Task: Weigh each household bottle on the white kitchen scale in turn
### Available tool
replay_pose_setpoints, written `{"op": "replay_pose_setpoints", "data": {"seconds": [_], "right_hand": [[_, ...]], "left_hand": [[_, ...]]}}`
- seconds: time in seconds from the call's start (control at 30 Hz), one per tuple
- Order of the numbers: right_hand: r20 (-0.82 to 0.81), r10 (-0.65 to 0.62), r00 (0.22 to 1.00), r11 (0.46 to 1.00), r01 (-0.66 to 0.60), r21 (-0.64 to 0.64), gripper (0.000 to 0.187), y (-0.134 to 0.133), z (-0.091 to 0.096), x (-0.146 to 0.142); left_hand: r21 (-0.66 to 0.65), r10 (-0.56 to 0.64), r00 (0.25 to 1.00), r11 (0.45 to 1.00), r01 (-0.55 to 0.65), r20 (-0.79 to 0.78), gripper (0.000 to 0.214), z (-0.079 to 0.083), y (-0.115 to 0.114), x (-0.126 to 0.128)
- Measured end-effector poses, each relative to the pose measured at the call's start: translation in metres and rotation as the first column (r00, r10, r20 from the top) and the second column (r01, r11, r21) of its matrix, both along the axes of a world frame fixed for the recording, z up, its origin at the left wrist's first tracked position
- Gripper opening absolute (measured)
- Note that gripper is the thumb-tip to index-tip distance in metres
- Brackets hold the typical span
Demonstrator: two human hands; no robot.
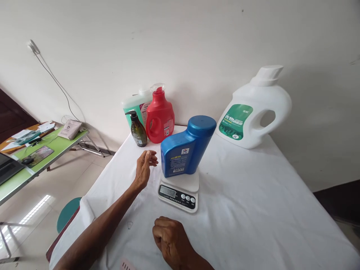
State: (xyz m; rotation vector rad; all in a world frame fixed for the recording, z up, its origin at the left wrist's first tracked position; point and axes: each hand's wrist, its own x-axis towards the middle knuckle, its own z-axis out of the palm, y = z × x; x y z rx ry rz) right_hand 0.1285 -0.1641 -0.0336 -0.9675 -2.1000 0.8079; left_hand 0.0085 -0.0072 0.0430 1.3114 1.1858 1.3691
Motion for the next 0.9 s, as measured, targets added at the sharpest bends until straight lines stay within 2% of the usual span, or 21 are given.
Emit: {"op": "replay_pose_setpoints", "data": {"seconds": [0.1,0.2,0.4,0.9], "right_hand": [[-0.054,0.008,0.999,1.000,-0.008,0.000,0.025,0.000,-0.001,0.000],[-0.064,0.015,0.998,1.000,-0.014,0.003,0.024,0.001,-0.001,0.001],[-0.111,-0.001,0.994,0.997,0.009,0.075,0.026,0.000,0.004,0.001],[-0.098,0.013,0.995,0.998,-0.006,0.066,0.027,0.000,0.008,0.003]], "left_hand": [[-0.036,0.011,1.000,0.999,-0.010,0.013,0.056,-0.022,0.001,-0.009],[-0.035,-0.023,1.000,0.999,0.023,-0.018,0.057,-0.030,0.002,-0.013],[0.000,-0.041,0.996,0.999,0.042,-0.078,0.060,-0.036,0.008,-0.014],[-0.014,-0.048,0.995,0.999,0.047,-0.091,0.064,-0.033,0.006,-0.012]]}}
